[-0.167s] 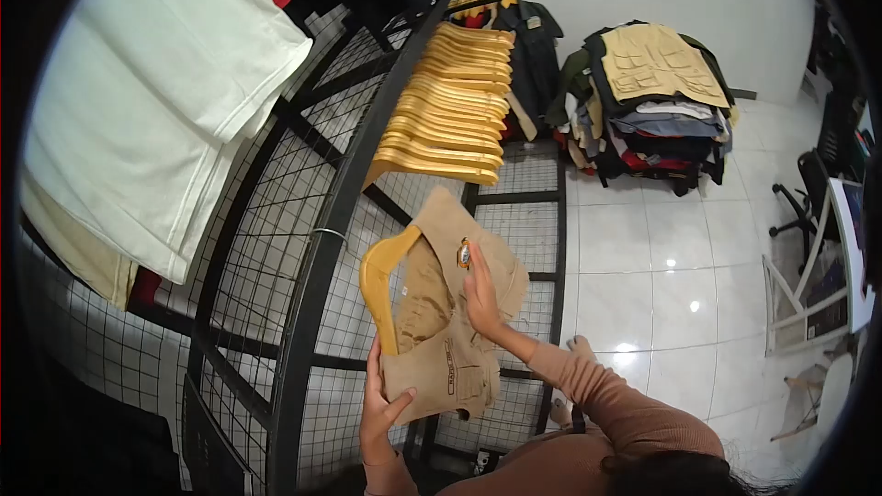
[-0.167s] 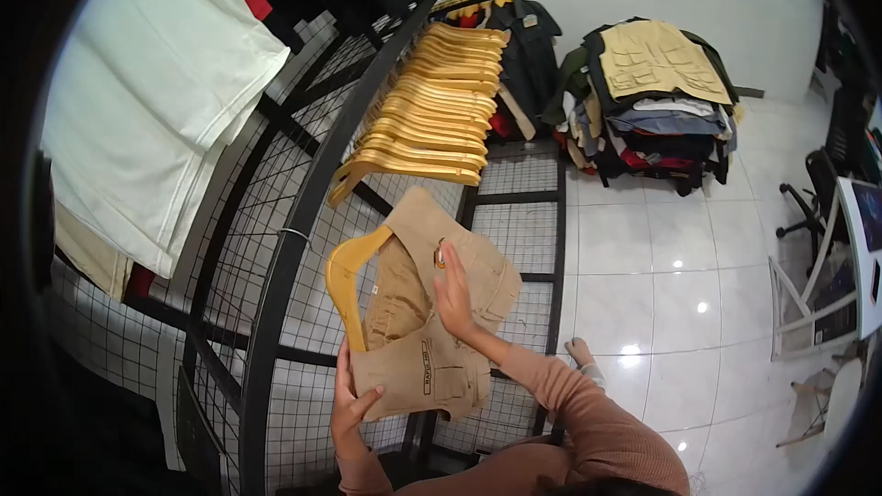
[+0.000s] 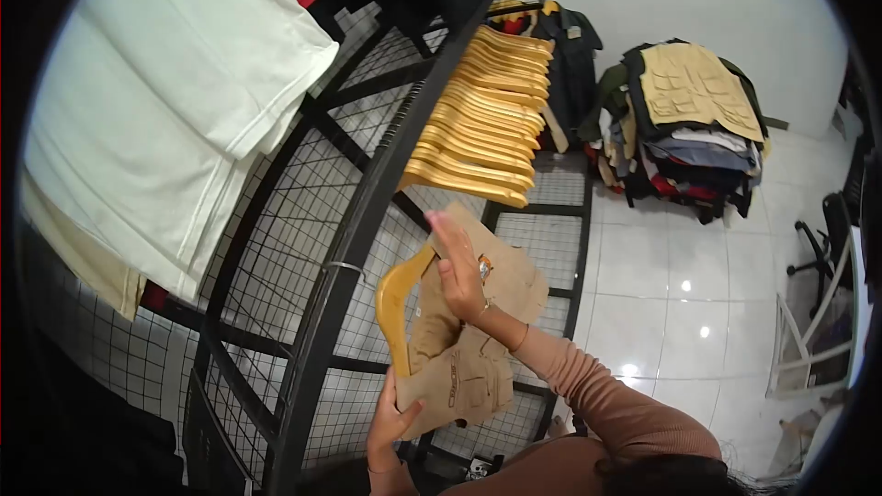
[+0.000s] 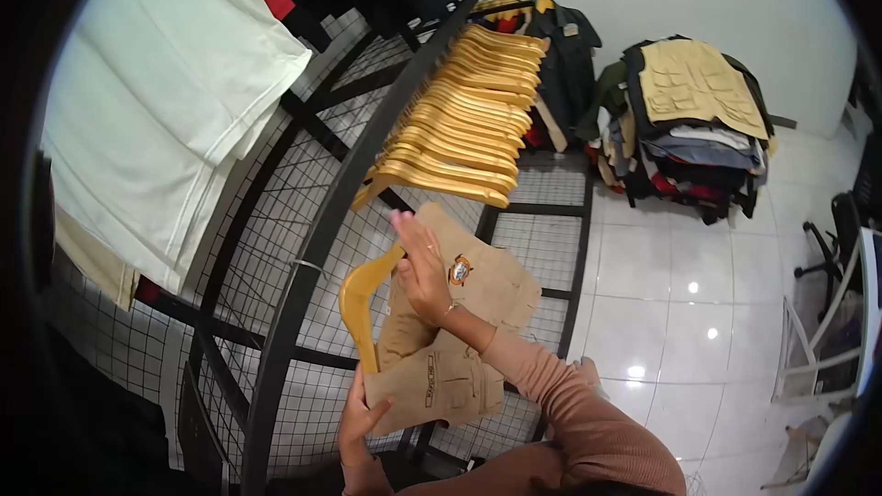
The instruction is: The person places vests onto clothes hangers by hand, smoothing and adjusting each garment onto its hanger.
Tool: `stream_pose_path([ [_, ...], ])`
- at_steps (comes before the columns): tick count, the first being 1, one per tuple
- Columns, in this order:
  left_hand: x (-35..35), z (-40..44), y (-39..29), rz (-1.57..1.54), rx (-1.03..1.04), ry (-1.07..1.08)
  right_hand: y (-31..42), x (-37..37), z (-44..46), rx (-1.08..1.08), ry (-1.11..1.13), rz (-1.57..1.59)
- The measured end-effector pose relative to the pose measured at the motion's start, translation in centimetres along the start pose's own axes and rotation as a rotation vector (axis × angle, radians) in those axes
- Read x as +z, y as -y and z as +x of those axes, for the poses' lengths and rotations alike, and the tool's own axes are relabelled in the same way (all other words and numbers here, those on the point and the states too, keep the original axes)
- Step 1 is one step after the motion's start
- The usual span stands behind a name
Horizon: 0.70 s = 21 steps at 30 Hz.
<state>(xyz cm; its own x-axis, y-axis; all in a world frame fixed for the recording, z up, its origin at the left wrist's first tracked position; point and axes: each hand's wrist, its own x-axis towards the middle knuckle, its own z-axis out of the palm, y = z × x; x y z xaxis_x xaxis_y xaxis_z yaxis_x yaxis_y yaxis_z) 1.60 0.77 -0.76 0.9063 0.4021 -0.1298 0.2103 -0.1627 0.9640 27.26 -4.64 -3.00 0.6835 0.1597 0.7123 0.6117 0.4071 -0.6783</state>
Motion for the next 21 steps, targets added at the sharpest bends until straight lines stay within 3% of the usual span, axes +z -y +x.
stream_pose_path([
  [3, -0.1, 0.6, 0.8, 0.091, -0.048, -0.056, -2.9, 1.2, 3.0, -0.085, 0.208, 0.039],
  [7, 0.8, 0.8, 0.4, -0.099, -0.024, -0.106, -9.8, 0.5, 4.0, -0.236, 0.431, -0.09],
  [10, 0.9, 0.4, -0.3, -0.093, -0.073, -0.133, -11.3, 0.1, 6.0, -0.231, 0.299, -0.225],
  [13, 0.8, -0.4, -0.1, -0.042, -0.121, -0.173, -10.0, 0.0, 7.9, 0.082, 0.167, -0.263],
  [14, 0.9, -0.3, 0.0, -0.013, -0.133, -0.184, -9.0, 0.1, 8.2, 0.079, 0.184, -0.255],
  [17, 1.8, 0.0, -1.1, -0.057, -0.158, -0.211, -5.1, 0.4, 7.5, -0.276, 0.641, 0.258],
  [21, 2.0, -0.1, -0.8, -0.097, -0.112, -0.222, -13.9, 0.7, 6.6, -0.366, 0.531, -0.014],
])
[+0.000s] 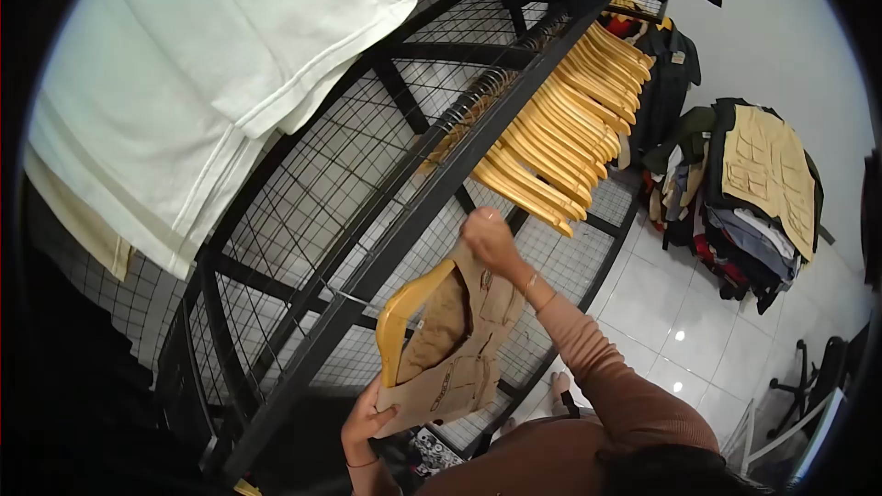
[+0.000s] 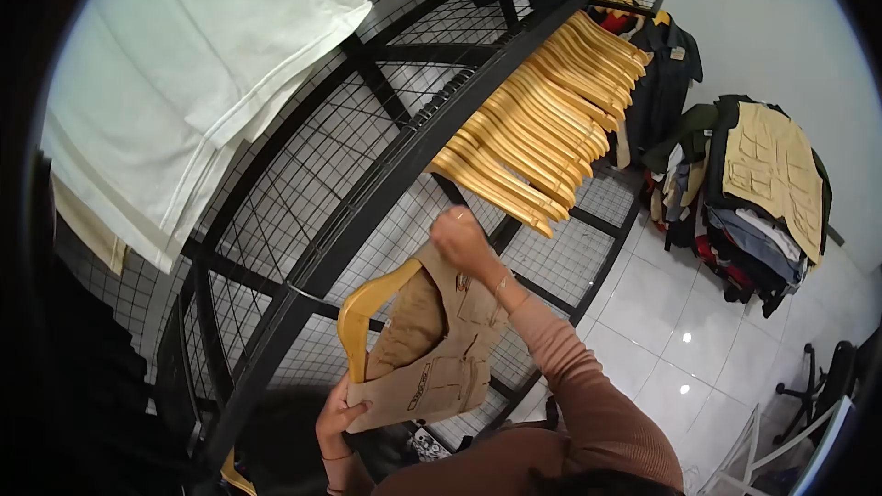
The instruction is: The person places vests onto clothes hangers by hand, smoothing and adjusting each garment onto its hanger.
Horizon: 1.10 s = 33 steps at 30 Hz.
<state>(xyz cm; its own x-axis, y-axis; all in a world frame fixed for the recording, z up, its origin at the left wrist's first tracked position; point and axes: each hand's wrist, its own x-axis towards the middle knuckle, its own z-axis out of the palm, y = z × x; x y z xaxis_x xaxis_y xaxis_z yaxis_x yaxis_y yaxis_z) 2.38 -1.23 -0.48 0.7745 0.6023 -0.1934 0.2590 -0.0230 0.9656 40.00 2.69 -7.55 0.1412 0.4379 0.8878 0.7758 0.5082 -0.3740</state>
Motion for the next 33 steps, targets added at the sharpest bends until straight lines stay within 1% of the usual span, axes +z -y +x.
stream_pose_path([
  [2, 0.2, -0.4, 0.4, -0.023, 0.021, -0.005, 0.3, -0.5, 1.3, 0.484, 0.025, -0.148],
  [4, 0.2, -0.9, 0.3, -0.015, -0.067, -0.031, 1.5, -1.6, 2.4, 0.495, 0.061, -0.083],
  [5, 0.1, -0.9, 0.2, -0.008, -0.104, -0.041, 2.3, -2.4, 3.4, 0.498, 0.079, -0.028],
  [7, 0.1, -0.6, 0.1, -0.018, -0.091, -0.051, 4.5, -3.2, 5.1, 0.487, 0.1, 0.023],
  [9, 0.4, -0.9, 0.3, -0.034, -0.09, -0.06, 8.1, -2.2, 5.0, 0.015, 0.102, 0.516],
  [10, 0.5, -1.0, 0.5, -0.038, -0.094, -0.062, 7.2, -1.9, 4.1, 0.018, 0.105, 0.519],
  [13, 0.5, -0.7, 0.7, 0.023, 0.023, -0.072, 0.4, -0.4, 0.6, 0.039, 0.057, 0.034],
  [14, 0.4, -0.8, 0.5, 0.02, 0.023, -0.076, -0.1, -1.1, 1.1, 0.037, 0.061, 0.036],
  [16, 0.2, -1.1, 0.1, -0.004, -0.045, -0.041, -0.5, -2.1, 1.7, 0.849, 0.312, -0.165],
  [17, 0.0, -1.3, -0.1, -0.009, -0.079, -0.022, 0.2, -1.9, 1.2, 0.853, 0.309, -0.163],
  [20, -0.1, -0.9, 0.3, -0.001, -0.016, -0.011, 3.8, -1.3, 1.7, 0.415, -0.174, 0.224],
  [21, 0.1, -1.1, 0.6, -0.008, -0.002, -0.006, 4.0, -1.1, 1.7, 0.418, -0.178, 0.223],
  [24, 0.1, -1.0, 0.0, 0.011, -0.016, 0.005, 4.6, -0.7, 1.1, 0.088, 0.286, 0.241],
  [25, 0.0, -1.0, -0.2, 0.018, -0.018, 0.008, 3.3, -0.2, 0.3, 0.098, 0.28, 0.24],
  [26, 0.0, -1.1, -0.3, 0.021, -0.025, 0.019, 0.9, 0.6, -1.2, 0.174, 0.154, 0.104],
  [27, 0.0, -1.1, -0.3, 0.013, -0.023, 0.016, 0.0, 0.7, -2.0, 0.248, 0.029, -0.035],
  [28, 0.0, -1.1, -0.4, 0.006, -0.018, 0.016, 0.3, 0.8, -2.4, 0.257, 0.023, -0.046],
  [31, 0.3, -1.8, -0.4, -0.017, -0.019, 0.037, 2.8, 1.8, -3.2, 0.699, -0.428, 0.021],
  [32, 0.7, -1.7, -0.4, -0.046, -0.005, 0.038, 4.3, 1.8, -2.7, 0.697, -0.446, 0.009],
  [33, 0.9, -1.4, -0.6, -0.077, 0.009, 0.039, 6.4, 2.0, -2.7, 0.501, -0.48, 0.019],
])
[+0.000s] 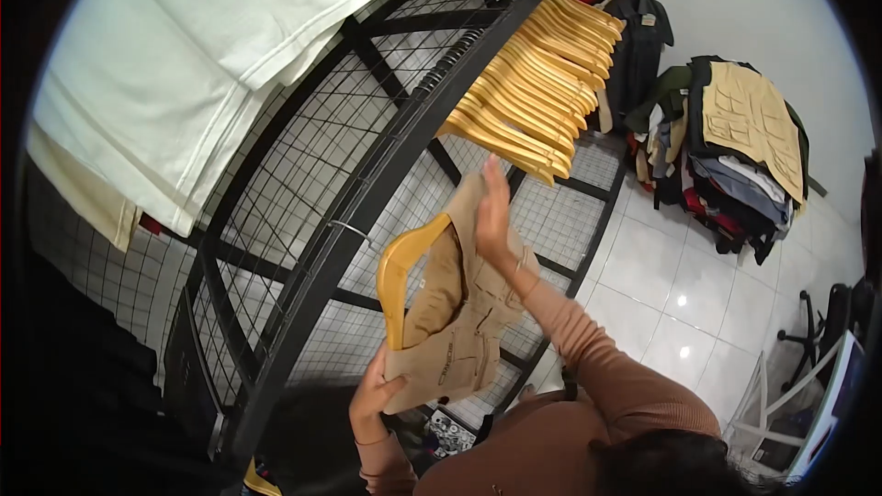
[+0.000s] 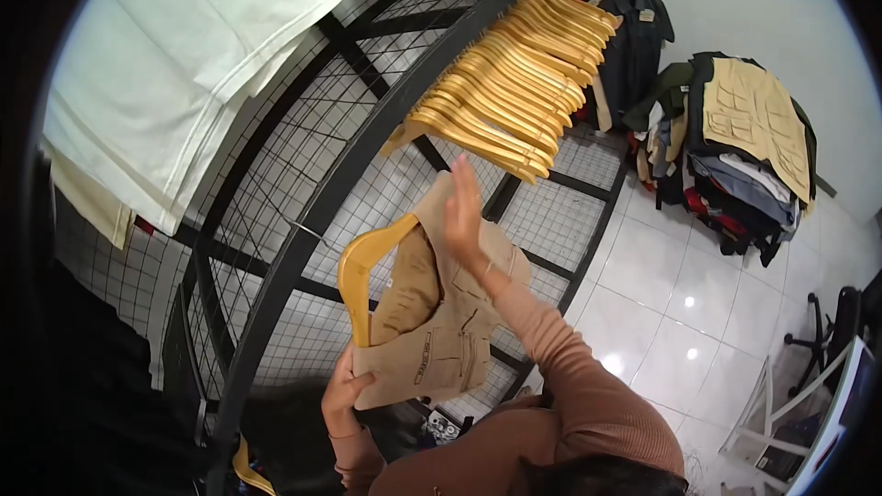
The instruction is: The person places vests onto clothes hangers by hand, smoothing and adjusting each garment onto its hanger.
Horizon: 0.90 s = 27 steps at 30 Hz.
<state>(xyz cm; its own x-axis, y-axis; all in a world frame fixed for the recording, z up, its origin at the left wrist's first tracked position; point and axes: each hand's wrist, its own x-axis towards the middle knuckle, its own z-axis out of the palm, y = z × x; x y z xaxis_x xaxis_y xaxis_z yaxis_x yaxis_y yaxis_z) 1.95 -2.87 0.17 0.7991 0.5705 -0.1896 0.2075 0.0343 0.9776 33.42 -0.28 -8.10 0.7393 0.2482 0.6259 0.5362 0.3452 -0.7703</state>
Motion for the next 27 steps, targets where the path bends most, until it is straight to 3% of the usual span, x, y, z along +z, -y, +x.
stream_pose_path([
  [1, 0.2, 0.2, -0.2, 0.006, 0.001, 0.018, 1.3, -0.1, -1.3, -0.183, -0.015, 0.058],
  [2, 0.3, 0.3, -0.3, -0.035, 0.004, 0.043, 1.5, 0.1, -2.8, -0.181, -0.029, 0.047],
  [4, 0.3, 0.0, -0.5, -0.116, -0.001, 0.086, -0.2, 1.2, -6.9, 0.065, 0.176, -0.231],
  [6, -0.6, -0.5, -0.5, -0.116, -0.023, 0.115, -8.3, 2.2, -12.6, 0.294, 0.229, 0.01],
  [8, -1.4, -0.8, -0.5, -0.134, -0.044, 0.16, -16.2, 0.2, -20.4, 0.389, 0.837, -0.511],
  [9, -1.6, -0.8, -0.6, -0.127, -0.045, 0.167, -14.3, -0.2, -20.3, 0.392, 0.827, -0.509],
  [11, -1.9, -0.8, -0.8, -0.1, -0.054, 0.127, -10.3, -1.4, -20.5, 0.923, 0.236, -0.472],
  [13, -2.0, -0.7, -0.5, -0.099, -0.078, 0.119, -6.9, -0.8, -18.9, 0.478, -0.002, -0.25],
  [14, -2.1, -0.5, -0.4, -0.087, -0.067, 0.121, -4.7, -1.6, -19.1, 0.494, -0.008, -0.265],
  [17, -1.8, 0.0, -0.3, -0.06, -0.063, 0.14, 9.2, -0.1, -15.1, 0.187, -0.062, 0.143],
  [18, -1.6, 0.0, -0.4, -0.083, -0.064, 0.165, 10.7, 0.1, -16.1, 0.2, -0.068, 0.131],
  [20, -1.1, -0.4, -0.5, -0.133, -0.058, 0.211, 13.4, 0.2, -19.2, 0.13, 0.197, 0.026],
  [21, -1.1, -0.4, -0.5, -0.136, -0.065, 0.223, 12.8, 0.3, -21.5, 0.136, 0.191, 0.014],
  [24, -1.6, 0.2, -0.2, -0.077, 0.009, 0.175, 5.9, 0.9, -28.8, 0.167, 0.612, -0.555],
  [25, -1.5, 0.3, -0.3, -0.079, 0.015, 0.187, 5.7, 0.5, -28.9, 0.165, 0.604, -0.565],
  [27, -1.2, 0.1, -0.2, -0.048, 0.008, 0.156, 5.8, -0.6, -29.6, 0.397, 0.389, -0.423],
])
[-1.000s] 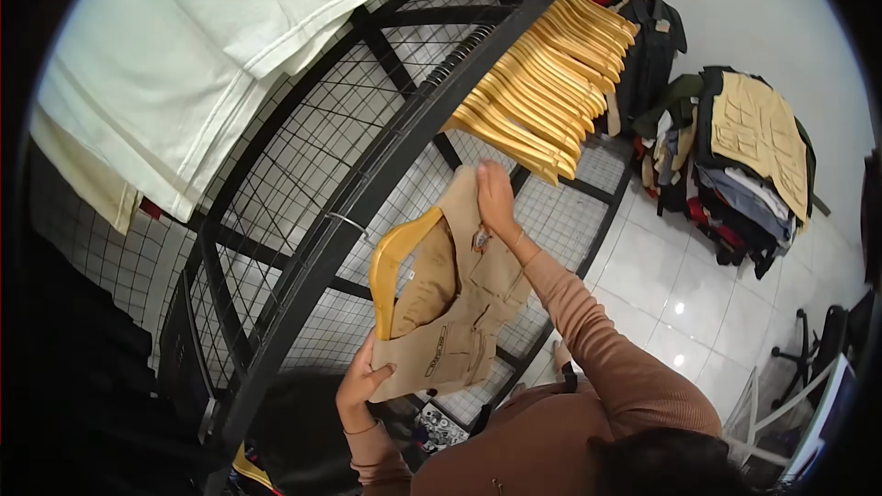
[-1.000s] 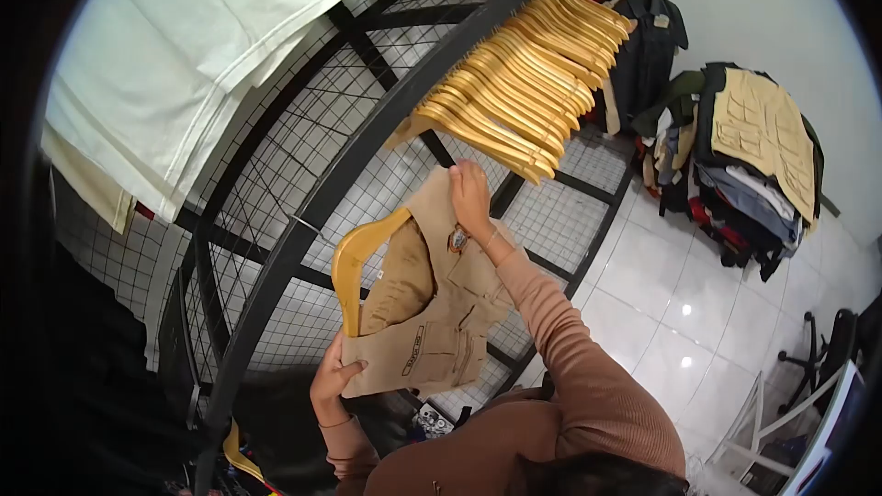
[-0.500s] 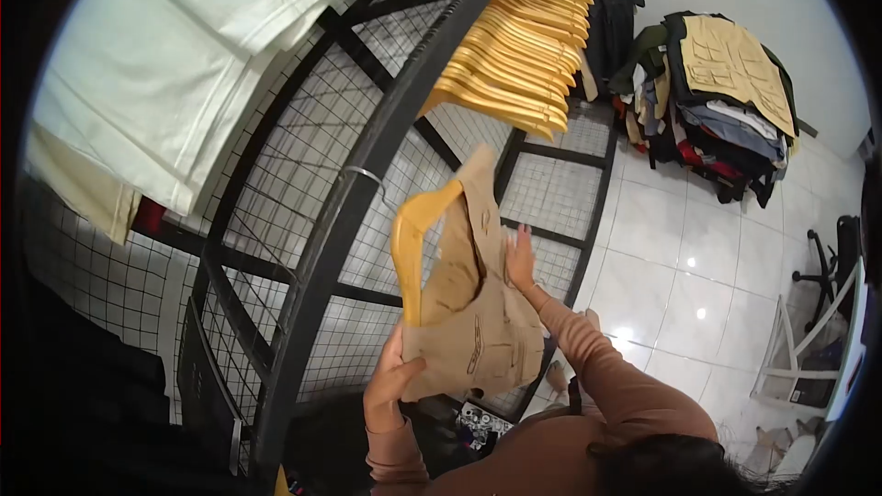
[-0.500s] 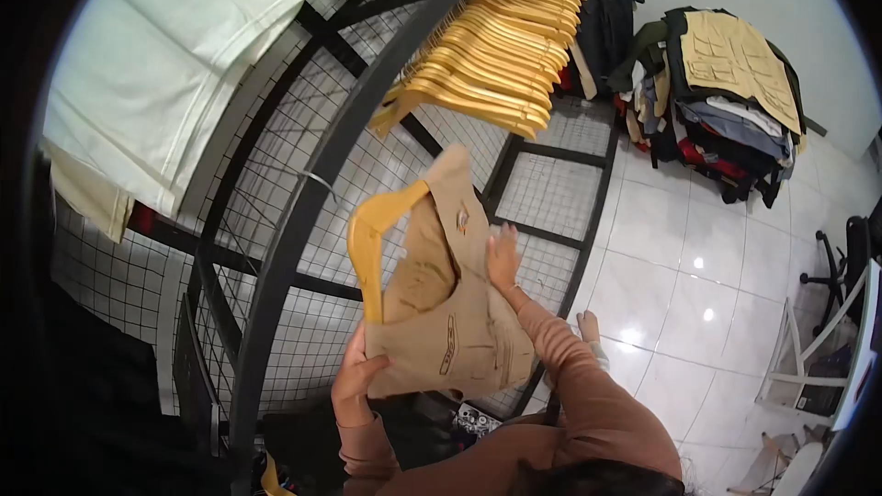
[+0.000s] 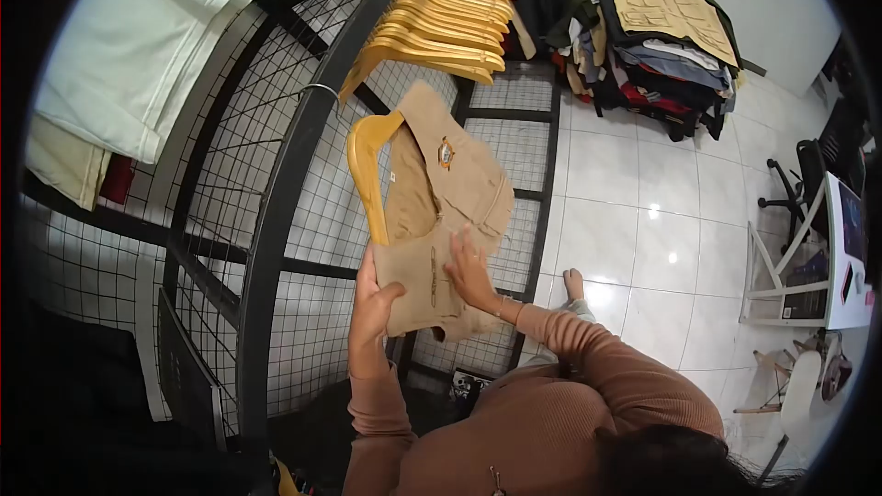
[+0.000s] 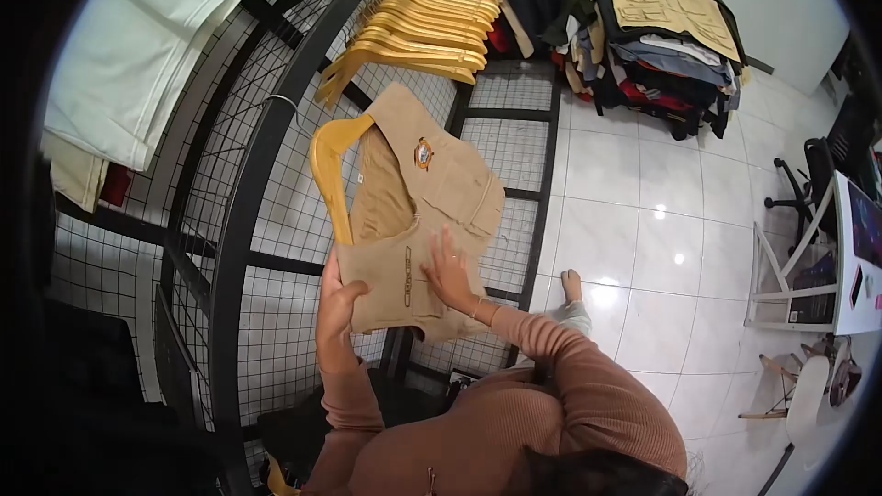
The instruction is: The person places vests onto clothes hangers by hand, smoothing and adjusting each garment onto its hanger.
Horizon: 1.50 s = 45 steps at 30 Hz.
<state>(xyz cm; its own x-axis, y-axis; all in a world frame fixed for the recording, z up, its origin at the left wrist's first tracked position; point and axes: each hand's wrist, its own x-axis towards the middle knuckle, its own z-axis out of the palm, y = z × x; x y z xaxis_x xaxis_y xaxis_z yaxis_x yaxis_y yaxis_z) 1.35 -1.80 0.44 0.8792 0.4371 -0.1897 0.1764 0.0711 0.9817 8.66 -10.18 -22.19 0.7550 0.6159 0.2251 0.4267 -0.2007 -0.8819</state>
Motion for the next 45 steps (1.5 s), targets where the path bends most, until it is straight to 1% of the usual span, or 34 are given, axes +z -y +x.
stream_pose_path([
  [1, 0.1, 0.1, -0.1, 0.015, 0.007, -0.015, 1.1, -1.2, 0.5, 0.1, -0.072, 0.109],
  [2, 0.3, 0.3, 0.0, 0.008, 0.019, -0.007, 2.4, -2.3, 0.8, 0.092, -0.08, 0.098],
  [5, 1.2, 0.3, 0.3, -0.153, 0.051, 0.029, 8.8, -5.0, 0.3, -0.265, -0.193, 0.419],
  [9, 2.0, 0.1, -0.3, -0.166, 0.008, 0.07, 7.3, -0.4, -2.3, -0.336, -0.194, 0.286],
  [10, 2.0, 0.2, -0.3, -0.16, 0.019, 0.077, 3.9, 1.6, -3.0, -0.246, -0.024, 0.273],
  [11, 1.8, 0.3, 0.0, -0.154, 0.031, 0.063, -1.3, 4.0, -4.0, -0.157, 0.146, 0.258],
  [13, 1.2, 0.4, 0.5, -0.139, 0.055, 0.03, -9.3, 7.3, -6.8, 0.377, 0.35, 0.123],
  [14, 0.8, 0.5, 0.4, -0.131, 0.068, 0.034, -8.6, 5.9, -6.2, 0.364, 0.341, 0.126],
  [16, 0.4, 0.6, 0.5, -0.115, 0.091, 0.055, -5.2, 0.9, -4.7, 0.23, 0.032, 0.116],
  [18, 0.7, 0.8, 0.9, -0.121, 0.092, 0.064, 0.9, -2.0, -1.6, -0.019, -0.221, 0.304],
  [20, 1.2, 1.2, 1.2, -0.122, 0.101, 0.051, 8.1, -5.1, 0.6, -0.249, -0.34, 0.483],
  [21, 1.3, 1.1, 1.4, -0.118, 0.105, 0.042, 8.4, -4.2, 0.5, -0.244, -0.338, 0.483],
  [24, 2.0, 0.9, 2.0, -0.189, 0.101, 0.073, 8.2, -0.9, -0.3, -0.477, -0.403, 0.397],
  [25, 2.2, 1.1, 1.9, -0.224, 0.109, 0.095, 5.9, 0.2, -0.9, -0.407, -0.274, 0.225],
  [26, 2.3, 1.2, 1.7, -0.216, 0.127, 0.103, 1.5, 2.0, -2.0, -0.336, -0.149, 0.053],
  [28, 2.4, 0.8, 1.6, -0.203, 0.146, 0.063, -6.1, 4.6, -3.4, -0.021, 0.129, 0.125],
  [30, 2.1, 0.6, 1.1, -0.207, 0.169, 0.032, -6.9, 2.0, -3.2, 0.094, -0.129, 0.197],
  [31, 2.1, 0.5, 0.7, -0.192, 0.144, 0.014, -6.8, 1.2, -1.9, 0.081, -0.122, 0.19],
  [33, 2.0, 0.1, 0.5, -0.171, 0.081, -0.024, -6.3, -1.2, 2.3, 0.249, -0.107, 0.469],
  [34, 1.9, 0.0, 0.7, -0.183, 0.081, -0.031, -5.6, -2.3, 4.1, 0.342, -0.1, 0.608],
  [35, 1.7, 0.1, 0.8, -0.154, 0.059, -0.02, -4.0, -3.2, 5.7, 0.342, -0.092, 0.599],
  [37, 1.3, 0.5, 1.0, -0.088, 0.026, 0.003, -0.8, -4.5, 8.8, 0.415, -0.037, 0.892],
  [38, 1.0, 0.8, 1.4, -0.091, 0.037, -0.004, -0.8, -4.7, 9.5, 0.404, -0.029, 0.889],
  [41, -0.3, 1.4, 3.4, 0.073, 0.119, 0.014, -0.8, -4.7, 11.7, 0.379, 0.158, 0.849],
  [42, -0.3, 1.3, 3.4, 0.07, 0.139, -0.006, -0.6, -4.7, 12.3, 0.357, 0.177, 0.844],
  [44, 0.4, 0.8, 3.1, -0.048, 0.079, -0.03, -0.3, -5.3, 12.7, 0.435, 0.303, 0.993],
  [45, 0.5, 0.8, 2.9, -0.057, 0.095, -0.038, 0.1, -5.8, 13.0, 0.423, 0.314, 0.98],
])
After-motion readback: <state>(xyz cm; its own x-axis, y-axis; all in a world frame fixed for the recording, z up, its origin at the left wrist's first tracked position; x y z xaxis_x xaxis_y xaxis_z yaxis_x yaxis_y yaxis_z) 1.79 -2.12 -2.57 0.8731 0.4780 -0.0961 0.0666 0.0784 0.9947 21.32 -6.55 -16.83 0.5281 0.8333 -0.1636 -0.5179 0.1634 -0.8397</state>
